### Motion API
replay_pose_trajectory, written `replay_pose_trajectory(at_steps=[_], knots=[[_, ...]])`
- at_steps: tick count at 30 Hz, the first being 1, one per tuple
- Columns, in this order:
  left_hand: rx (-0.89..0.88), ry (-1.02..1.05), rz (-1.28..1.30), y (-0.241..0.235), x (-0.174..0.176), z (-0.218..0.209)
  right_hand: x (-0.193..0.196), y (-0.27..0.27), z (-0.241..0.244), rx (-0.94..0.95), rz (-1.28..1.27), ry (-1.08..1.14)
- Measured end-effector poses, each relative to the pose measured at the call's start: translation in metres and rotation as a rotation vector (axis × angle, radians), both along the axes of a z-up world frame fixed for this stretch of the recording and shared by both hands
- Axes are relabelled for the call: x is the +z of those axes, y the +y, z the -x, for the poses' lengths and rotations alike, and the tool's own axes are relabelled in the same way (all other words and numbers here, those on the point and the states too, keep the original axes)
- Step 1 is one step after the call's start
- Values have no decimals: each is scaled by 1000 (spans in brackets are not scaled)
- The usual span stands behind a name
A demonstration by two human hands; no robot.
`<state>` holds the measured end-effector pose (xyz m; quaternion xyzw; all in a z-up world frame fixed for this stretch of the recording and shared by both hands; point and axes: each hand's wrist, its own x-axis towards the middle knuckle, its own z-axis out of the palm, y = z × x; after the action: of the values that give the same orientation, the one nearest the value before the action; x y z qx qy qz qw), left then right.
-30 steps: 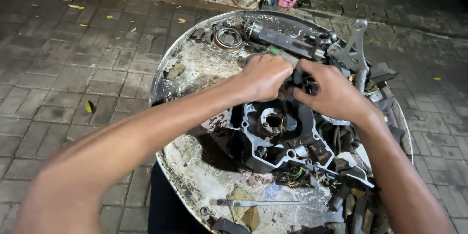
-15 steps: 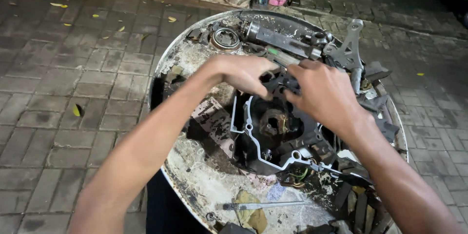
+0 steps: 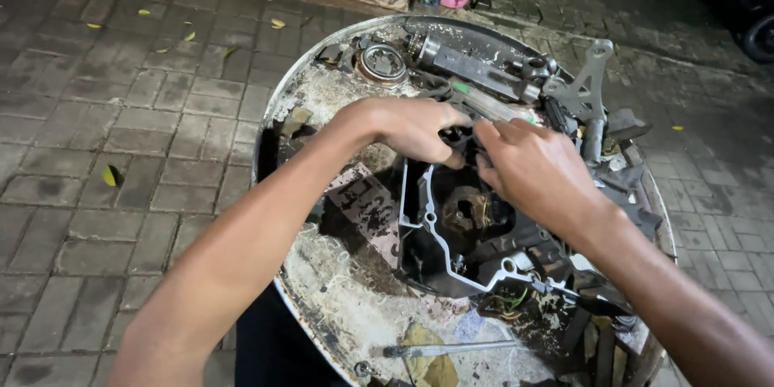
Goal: The person scrubs a disassembled mechanical housing with a dark abrasive pad, focusing on the internal surfaces and edges. They rotate the part to clean different sections and wipe away residue while working over a metal barrel filled with other components.
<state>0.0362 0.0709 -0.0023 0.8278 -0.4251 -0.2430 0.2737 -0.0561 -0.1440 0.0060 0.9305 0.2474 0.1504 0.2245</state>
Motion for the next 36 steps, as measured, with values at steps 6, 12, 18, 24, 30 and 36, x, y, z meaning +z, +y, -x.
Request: replay_pose_trajectory(at_steps=[6,12,18,24,30,36], knots=[[39,6,-45,4,-2,13,2,9,-1,-144,35,50],[49,21,-41,9,8,16,16,7,0,-109,-207,91],[43,-11,-30,13,16,17,33,13,9,-219,-169,59],[5,-71,-22,-1,-7,-2,1,7,-9,-244,-56,50],[35,-9,-214,-2,15,14,49,33,1,-199,-67,61],[76,-16,-140,3,16,17,26,38,-10,-110,-44,21]])
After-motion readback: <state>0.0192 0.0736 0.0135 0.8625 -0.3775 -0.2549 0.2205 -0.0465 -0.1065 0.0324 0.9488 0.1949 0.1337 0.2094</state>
